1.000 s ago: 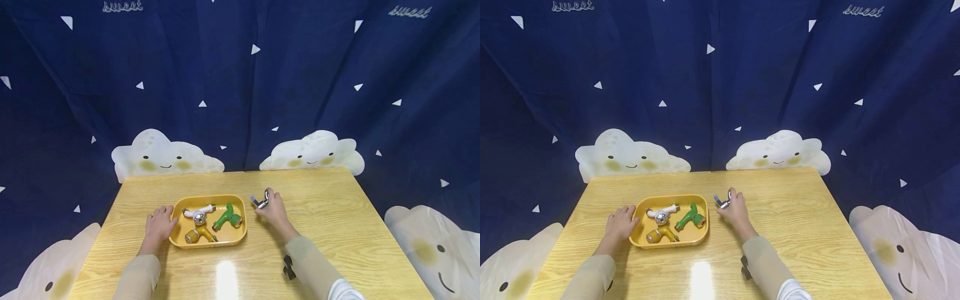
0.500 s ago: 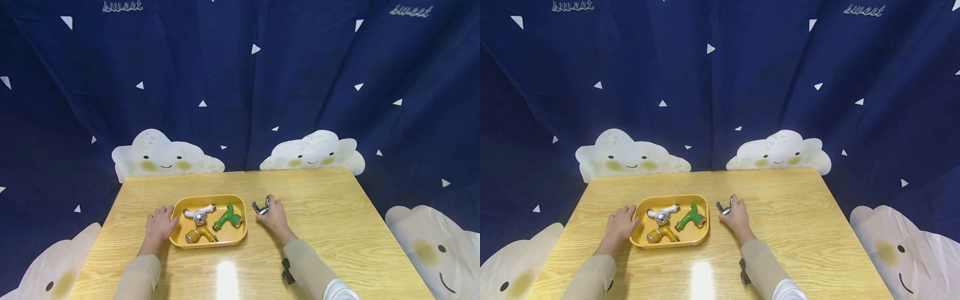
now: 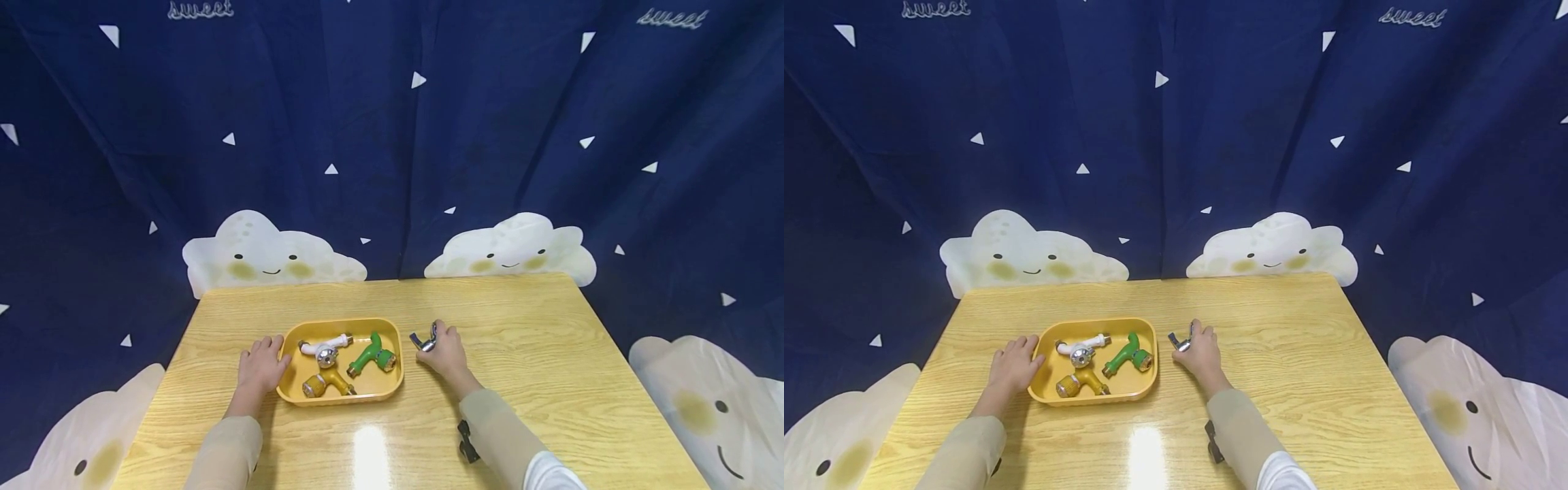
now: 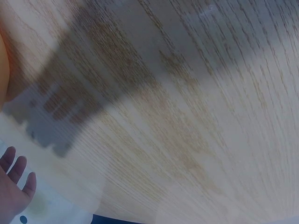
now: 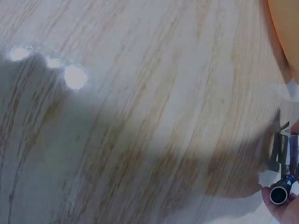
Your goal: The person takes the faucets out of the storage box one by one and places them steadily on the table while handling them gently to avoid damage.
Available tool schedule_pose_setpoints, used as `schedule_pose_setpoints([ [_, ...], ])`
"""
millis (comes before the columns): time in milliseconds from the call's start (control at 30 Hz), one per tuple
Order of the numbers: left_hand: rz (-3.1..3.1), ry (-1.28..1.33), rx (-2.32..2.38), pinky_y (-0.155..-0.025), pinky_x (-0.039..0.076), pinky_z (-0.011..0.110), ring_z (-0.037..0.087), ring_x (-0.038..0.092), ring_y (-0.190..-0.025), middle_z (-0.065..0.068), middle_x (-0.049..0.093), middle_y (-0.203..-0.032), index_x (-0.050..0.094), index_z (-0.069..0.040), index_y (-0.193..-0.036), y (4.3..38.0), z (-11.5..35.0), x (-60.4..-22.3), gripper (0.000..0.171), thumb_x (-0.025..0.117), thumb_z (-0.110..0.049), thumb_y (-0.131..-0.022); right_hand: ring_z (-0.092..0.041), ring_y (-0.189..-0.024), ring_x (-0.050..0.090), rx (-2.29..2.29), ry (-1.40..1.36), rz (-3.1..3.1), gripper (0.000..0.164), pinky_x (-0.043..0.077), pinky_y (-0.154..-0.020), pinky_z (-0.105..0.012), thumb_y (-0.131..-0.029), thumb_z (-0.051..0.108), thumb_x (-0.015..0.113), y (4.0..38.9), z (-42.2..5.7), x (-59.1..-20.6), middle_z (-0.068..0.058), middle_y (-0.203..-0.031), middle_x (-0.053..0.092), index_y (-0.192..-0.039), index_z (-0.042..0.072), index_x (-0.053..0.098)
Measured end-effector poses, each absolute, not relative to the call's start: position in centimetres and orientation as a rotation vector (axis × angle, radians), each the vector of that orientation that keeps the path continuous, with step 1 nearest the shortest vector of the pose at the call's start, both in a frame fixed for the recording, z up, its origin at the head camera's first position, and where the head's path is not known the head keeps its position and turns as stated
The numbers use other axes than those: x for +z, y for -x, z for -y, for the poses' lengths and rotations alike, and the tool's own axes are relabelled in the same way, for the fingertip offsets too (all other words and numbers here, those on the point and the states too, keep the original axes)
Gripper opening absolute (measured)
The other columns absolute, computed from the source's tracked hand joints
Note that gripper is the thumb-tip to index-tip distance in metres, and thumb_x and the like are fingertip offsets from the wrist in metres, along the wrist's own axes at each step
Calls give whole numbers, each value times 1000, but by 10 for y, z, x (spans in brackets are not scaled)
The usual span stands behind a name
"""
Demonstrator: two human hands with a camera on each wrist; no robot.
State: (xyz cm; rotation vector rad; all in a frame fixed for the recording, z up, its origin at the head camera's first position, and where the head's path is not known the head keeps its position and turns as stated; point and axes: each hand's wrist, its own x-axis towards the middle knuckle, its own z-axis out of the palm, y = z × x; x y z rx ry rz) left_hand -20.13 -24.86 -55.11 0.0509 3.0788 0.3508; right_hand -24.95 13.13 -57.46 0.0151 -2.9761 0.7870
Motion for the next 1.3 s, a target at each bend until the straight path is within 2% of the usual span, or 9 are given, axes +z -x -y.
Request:
schedule_pose_setpoints([
  [367, -3080, -37, 352, -83, 34, 58, 41, 42, -111, 23, 46, -121, 43, -3, -129, 201, 248, -549, 50, 46, -35, -91, -30, -89, 49, 767, -4, 3011, 78, 48, -68, -42, -62, 34, 74, 251, -135, -577, -20, -98, 50, -128, 6, 44],
  [1033, -3077, -43, 379, -83, 33, 59, 42, 41, -112, 24, 45, -122, 43, -2, -130, 202, 249, -551, 51, 45, -34, -91, -29, -88, 46, 654, -127, 3030, 74, 44, -72, -41, -69, 33, 67, 244, -135, -577, -18, -100, 48, -132, 2, 44],
  [1300, -3074, -42, 378, -83, 33, 59, 42, 41, -112, 24, 45, -122, 42, -3, -130, 201, 249, -551, 51, 45, -35, -91, -35, -105, 48, 629, -209, 2951, 73, 39, -87, -48, -69, 36, 64, 246, -134, -572, -20, -119, 47, -134, 9, 43],
])
